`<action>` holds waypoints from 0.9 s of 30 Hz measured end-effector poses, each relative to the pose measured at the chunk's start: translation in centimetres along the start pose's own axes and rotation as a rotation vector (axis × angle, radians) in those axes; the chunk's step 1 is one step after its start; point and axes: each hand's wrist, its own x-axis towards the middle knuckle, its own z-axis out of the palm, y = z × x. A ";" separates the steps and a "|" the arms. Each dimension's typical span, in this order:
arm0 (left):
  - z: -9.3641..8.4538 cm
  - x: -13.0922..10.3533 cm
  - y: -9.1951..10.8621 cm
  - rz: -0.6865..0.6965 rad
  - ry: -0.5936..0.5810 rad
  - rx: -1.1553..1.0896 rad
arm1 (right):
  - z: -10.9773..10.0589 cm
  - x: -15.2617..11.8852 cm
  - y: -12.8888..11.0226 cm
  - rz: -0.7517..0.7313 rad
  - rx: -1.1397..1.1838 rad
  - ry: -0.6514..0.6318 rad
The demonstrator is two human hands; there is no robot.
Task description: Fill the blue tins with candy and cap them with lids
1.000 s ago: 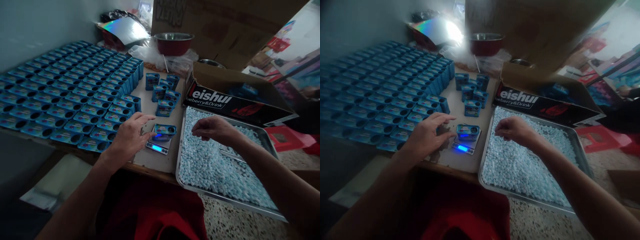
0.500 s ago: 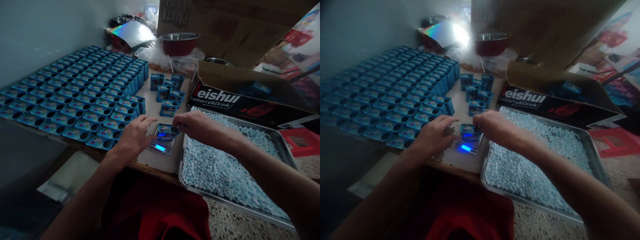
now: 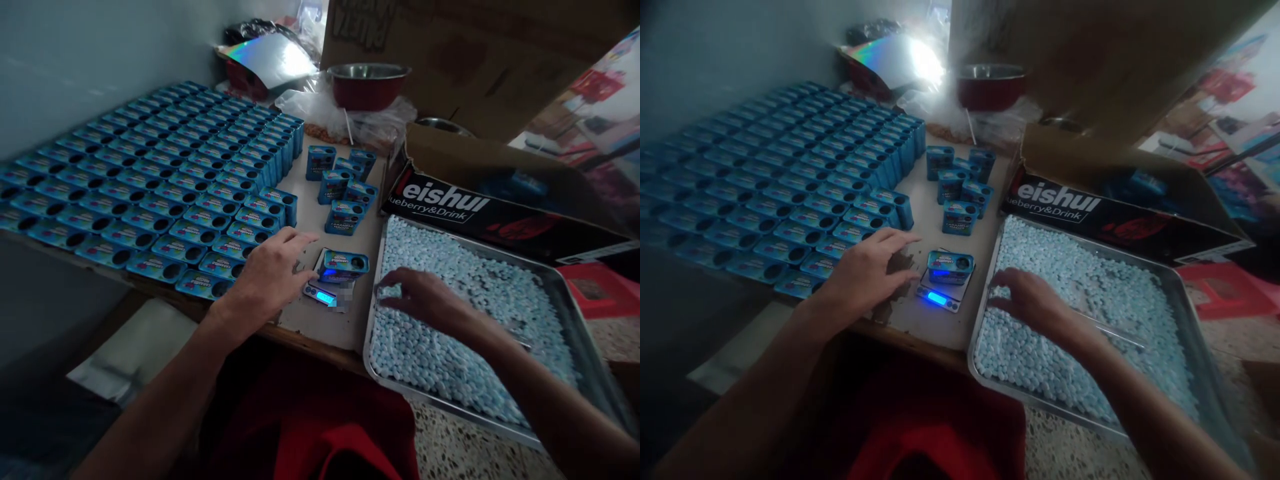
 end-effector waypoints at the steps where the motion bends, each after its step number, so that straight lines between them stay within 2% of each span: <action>1: 0.0 0.1 0.2 0.006 0.001 -0.001 | 1.5 -0.7 0.4 -0.016 0.003 -0.005; 3: 0.2 0.3 0.7 0.024 0.001 -0.002 | 3.7 -1.8 0.8 -0.046 -0.051 0.003; 5: 0.3 0.4 1.1 0.036 -0.008 0.001 | 4.5 -2.6 1.0 -0.064 -0.131 -0.020; 9: 0.5 0.2 1.3 0.011 -0.028 0.039 | 2.8 -4.1 2.4 -0.038 -0.121 -0.098; 13: 0.0 0.0 1.1 -0.016 -0.018 0.067 | 0.8 -5.4 3.9 0.046 0.097 0.031; 15: -0.3 0.2 1.3 -0.020 -0.017 0.063 | 0.4 -5.6 4.0 0.090 0.164 0.043; 18: -0.4 0.7 1.9 -0.010 -0.010 0.052 | 0.2 -5.1 3.8 0.117 0.217 0.015; 23: -0.1 1.0 2.2 0.014 -0.016 0.029 | -0.7 -3.1 3.2 0.168 0.478 0.081; 27: 0.2 0.6 1.4 0.008 -0.039 0.026 | -2.9 -0.3 0.9 0.056 0.729 0.073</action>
